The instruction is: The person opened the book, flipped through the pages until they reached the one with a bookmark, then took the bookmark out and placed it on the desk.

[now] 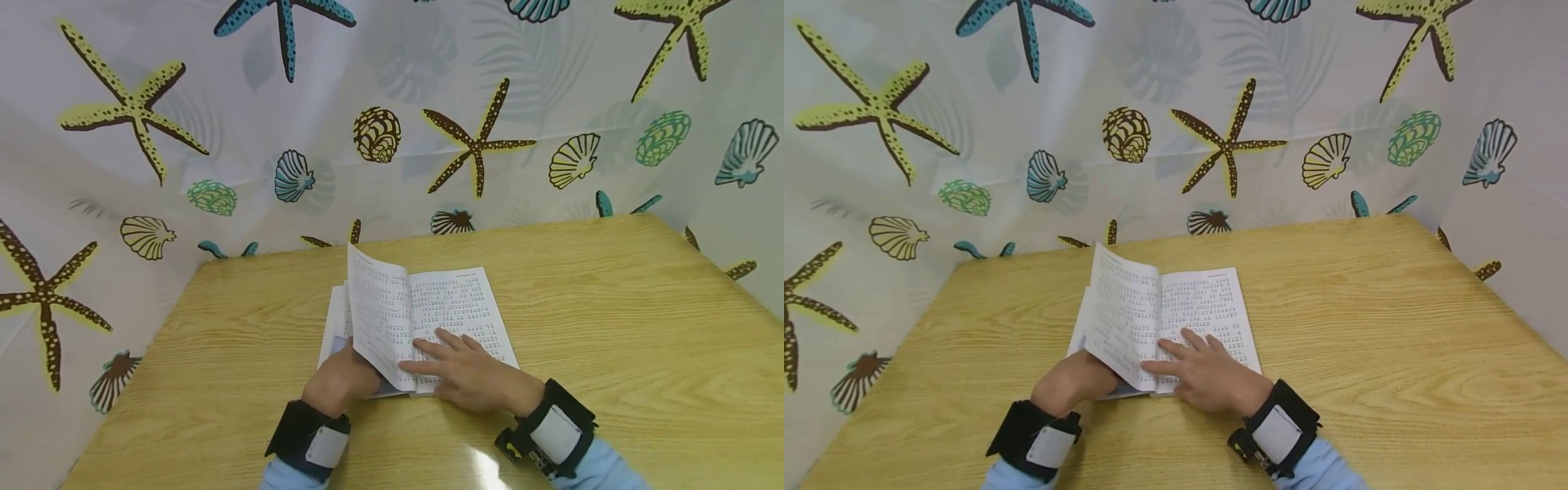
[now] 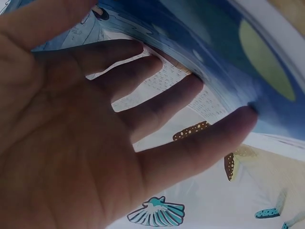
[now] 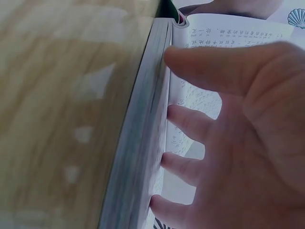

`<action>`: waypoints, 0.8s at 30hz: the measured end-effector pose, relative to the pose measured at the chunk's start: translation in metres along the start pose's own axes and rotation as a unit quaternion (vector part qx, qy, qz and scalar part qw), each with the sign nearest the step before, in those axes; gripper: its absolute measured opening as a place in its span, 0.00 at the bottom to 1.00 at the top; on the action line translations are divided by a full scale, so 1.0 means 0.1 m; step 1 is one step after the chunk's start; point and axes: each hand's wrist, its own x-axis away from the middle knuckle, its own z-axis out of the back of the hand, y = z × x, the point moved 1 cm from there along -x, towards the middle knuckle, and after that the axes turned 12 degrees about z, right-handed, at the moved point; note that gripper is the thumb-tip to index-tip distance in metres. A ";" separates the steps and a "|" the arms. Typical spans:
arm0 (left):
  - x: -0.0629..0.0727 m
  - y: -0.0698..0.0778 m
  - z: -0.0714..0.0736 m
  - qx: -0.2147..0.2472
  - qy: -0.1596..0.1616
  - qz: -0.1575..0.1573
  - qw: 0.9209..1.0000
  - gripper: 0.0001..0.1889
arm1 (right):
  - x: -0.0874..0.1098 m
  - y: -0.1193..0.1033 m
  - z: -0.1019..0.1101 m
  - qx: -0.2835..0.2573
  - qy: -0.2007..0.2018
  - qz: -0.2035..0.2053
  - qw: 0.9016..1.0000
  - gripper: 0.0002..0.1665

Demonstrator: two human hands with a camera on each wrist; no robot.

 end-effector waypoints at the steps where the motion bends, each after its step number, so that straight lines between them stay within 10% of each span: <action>1: 0.01 0.00 0.00 0.016 -0.002 0.016 1.000 0.16 | 0.00 0.00 0.00 0.000 0.000 0.000 1.000 0.33; 8: 0.00 -0.02 0.01 0.017 0.017 0.015 1.000 0.12 | 0.00 -0.01 0.00 -0.001 -0.006 -0.009 1.000 0.32; 12: -0.04 -0.05 0.08 -0.026 0.130 -0.016 0.991 0.20 | 0.00 -0.01 0.00 -0.001 -0.012 -0.016 1.000 0.32; 14: -0.07 -0.06 0.15 -0.053 0.233 -0.040 0.970 0.25 | 0.00 -0.02 0.00 0.000 -0.013 -0.018 1.000 0.33; 17: -0.09 -0.06 0.26 -0.034 0.388 -0.061 0.919 0.25 | -0.01 -0.03 0.00 -0.002 -0.014 -0.020 1.000 0.33; 20: -0.09 -0.05 0.32 0.012 0.472 -0.088 0.877 0.17 | -0.01 -0.03 0.00 -0.005 -0.015 -0.025 1.000 0.33; 24: -0.08 -0.03 0.32 -0.007 0.460 -0.112 0.881 0.15 | -0.02 -0.04 0.00 -0.003 -0.016 -0.030 0.999 0.33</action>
